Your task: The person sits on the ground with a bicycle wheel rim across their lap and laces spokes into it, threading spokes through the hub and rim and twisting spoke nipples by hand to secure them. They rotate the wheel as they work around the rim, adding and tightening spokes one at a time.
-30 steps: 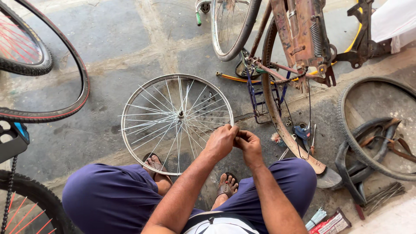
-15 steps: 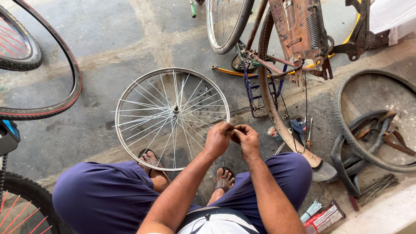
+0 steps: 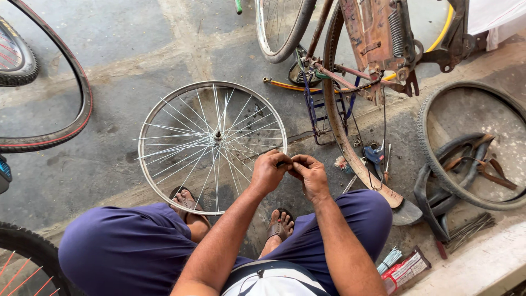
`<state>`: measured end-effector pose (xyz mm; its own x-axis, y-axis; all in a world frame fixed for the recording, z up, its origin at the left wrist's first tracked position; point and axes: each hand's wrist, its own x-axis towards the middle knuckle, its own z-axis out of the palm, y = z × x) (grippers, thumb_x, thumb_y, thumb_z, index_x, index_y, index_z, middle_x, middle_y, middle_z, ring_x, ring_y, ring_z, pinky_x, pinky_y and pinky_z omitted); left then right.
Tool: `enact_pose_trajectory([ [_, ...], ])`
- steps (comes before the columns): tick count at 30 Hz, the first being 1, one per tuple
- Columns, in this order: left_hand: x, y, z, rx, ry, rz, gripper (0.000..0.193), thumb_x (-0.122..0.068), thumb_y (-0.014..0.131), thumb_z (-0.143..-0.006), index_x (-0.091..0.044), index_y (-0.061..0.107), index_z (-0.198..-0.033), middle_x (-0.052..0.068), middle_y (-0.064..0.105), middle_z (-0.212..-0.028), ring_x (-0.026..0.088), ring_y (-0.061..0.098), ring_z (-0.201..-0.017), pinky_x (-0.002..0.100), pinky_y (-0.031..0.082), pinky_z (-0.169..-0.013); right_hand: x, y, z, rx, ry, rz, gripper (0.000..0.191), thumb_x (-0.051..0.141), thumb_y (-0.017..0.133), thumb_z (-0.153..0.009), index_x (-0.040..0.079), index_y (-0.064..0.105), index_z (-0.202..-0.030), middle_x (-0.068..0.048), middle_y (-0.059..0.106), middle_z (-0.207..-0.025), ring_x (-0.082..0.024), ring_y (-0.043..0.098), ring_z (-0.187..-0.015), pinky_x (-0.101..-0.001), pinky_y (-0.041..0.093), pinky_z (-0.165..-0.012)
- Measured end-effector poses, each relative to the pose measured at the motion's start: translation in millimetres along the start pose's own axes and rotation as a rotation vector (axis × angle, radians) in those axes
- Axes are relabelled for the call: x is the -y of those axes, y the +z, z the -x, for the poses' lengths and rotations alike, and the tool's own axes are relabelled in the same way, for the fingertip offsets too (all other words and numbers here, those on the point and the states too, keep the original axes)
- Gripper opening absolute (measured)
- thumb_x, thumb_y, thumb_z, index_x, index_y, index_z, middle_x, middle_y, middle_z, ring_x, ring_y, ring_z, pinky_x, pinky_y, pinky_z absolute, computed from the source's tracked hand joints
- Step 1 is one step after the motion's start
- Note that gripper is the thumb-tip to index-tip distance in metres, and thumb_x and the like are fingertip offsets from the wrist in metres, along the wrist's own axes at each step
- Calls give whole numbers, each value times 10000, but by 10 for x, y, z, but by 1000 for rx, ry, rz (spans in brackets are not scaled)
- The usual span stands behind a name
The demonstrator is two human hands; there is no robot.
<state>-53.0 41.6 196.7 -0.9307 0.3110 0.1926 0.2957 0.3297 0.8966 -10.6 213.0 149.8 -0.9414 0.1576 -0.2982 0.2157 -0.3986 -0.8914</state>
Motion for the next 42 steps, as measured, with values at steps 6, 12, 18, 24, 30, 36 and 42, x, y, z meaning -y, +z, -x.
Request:
enact_pose_trajectory([
  [6, 62, -34, 5, -47, 79, -3, 142, -74, 801, -769, -99, 755, -901, 78, 694, -841, 279, 704, -781, 394, 550, -673, 13, 78, -6, 3, -33, -12, 117, 32, 670, -949, 7, 717, -1054, -73, 745, -941, -160, 718, -862, -328, 611, -828],
  [12, 217, 24, -19, -80, 9, 6, 168, -105, 782, -808, -60, 628, -859, 153, 661, -829, 383, 656, -786, 450, 520, -678, 74, 86, -4, 31, -10, 94, 215, 102, 720, -904, -5, 719, -1091, -65, 741, -1008, -161, 708, -918, -320, 604, -849],
  [18, 1001, 108, 36, 208, -48, 242, 267, -165, 779, -785, -51, 643, -984, 140, 726, -894, 285, 727, -811, 373, 584, -747, -187, -13, 32, 83, -21, 146, 141, -5, 776, -944, -16, 706, -1067, -54, 727, -935, -134, 689, -819, -283, 597, -775],
  [24, 1771, 278, 428, -200, -853, 4, 331, -292, 832, -824, -55, 676, -995, 103, 740, -940, 278, 720, -913, 423, 556, -828, -298, 52, -74, -49, 49, 165, 159, -12, 751, -941, 50, 661, -1058, -48, 721, -883, -134, 695, -751, -267, 588, -664],
  [30, 1895, 558, 761, -521, -613, -437, 540, -213, 807, -711, -51, 559, -1162, 214, 655, -1082, 421, 645, -1026, 492, 513, -831, -568, 49, -297, -64, 144, 234, 177, -28, 753, -935, 26, 703, -1096, -43, 720, -921, -128, 713, -793, -267, 603, -706],
  [36, 2104, 384, 751, -182, -1051, -271, 474, -242, 714, -911, -122, 522, -1328, 149, 609, -1215, 388, 623, -1141, 513, 513, -946, -793, 69, -509, -20, 162, 362, 144, -30, 729, -952, 26, 674, -1073, -45, 716, -918, -123, 704, -768, -257, 594, -686],
  [42, 2195, 348, 745, -325, -611, -503, 443, -194, 693, -880, -48, 534, -1268, 215, 635, -1180, 385, 647, -1085, 494, 536, -898, -935, 82, -648, -67, 206, 451, 137, -51, 707, -934, 16, 673, -1048, -47, 722, -904, -113, 708, -754, -250, 600, -675],
])
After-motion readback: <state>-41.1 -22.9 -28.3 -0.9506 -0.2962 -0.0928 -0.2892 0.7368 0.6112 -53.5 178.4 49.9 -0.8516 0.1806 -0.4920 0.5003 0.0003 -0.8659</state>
